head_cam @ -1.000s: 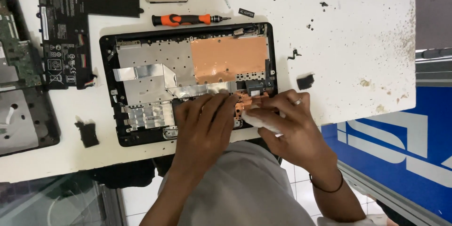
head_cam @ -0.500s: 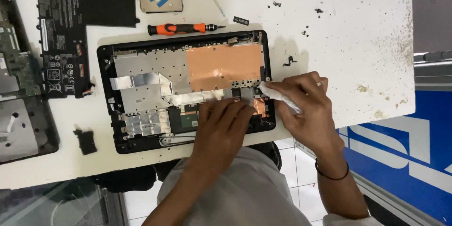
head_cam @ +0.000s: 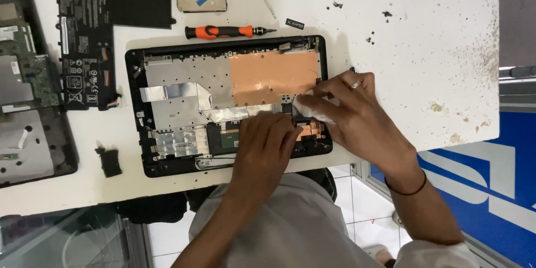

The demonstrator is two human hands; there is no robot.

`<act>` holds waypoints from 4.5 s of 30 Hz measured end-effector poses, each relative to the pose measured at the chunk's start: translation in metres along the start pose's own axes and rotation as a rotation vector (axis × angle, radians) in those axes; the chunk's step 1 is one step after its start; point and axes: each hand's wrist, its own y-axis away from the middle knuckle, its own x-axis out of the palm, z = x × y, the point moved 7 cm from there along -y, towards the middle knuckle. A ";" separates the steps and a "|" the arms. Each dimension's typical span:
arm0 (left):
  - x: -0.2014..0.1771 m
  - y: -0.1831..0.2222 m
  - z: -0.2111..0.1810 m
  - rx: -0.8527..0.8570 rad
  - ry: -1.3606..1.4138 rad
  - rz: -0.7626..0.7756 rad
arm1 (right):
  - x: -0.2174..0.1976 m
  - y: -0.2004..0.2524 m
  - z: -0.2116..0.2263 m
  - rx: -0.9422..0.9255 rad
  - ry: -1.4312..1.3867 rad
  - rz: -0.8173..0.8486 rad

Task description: Cleaning internal laptop components and connecting ribbon cables during assembly.

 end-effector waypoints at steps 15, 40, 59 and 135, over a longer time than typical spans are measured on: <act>-0.003 -0.002 -0.005 0.077 -0.064 -0.013 | 0.008 -0.012 0.000 -0.132 0.020 0.020; -0.019 0.019 0.001 0.164 -0.291 0.002 | -0.005 -0.025 -0.005 -0.252 0.139 0.086; -0.019 0.018 -0.003 0.216 -0.370 -0.029 | -0.001 -0.025 0.003 -0.255 0.141 -0.030; -0.057 0.039 0.015 0.093 -0.151 0.014 | -0.008 0.023 0.019 -0.139 -0.134 -0.192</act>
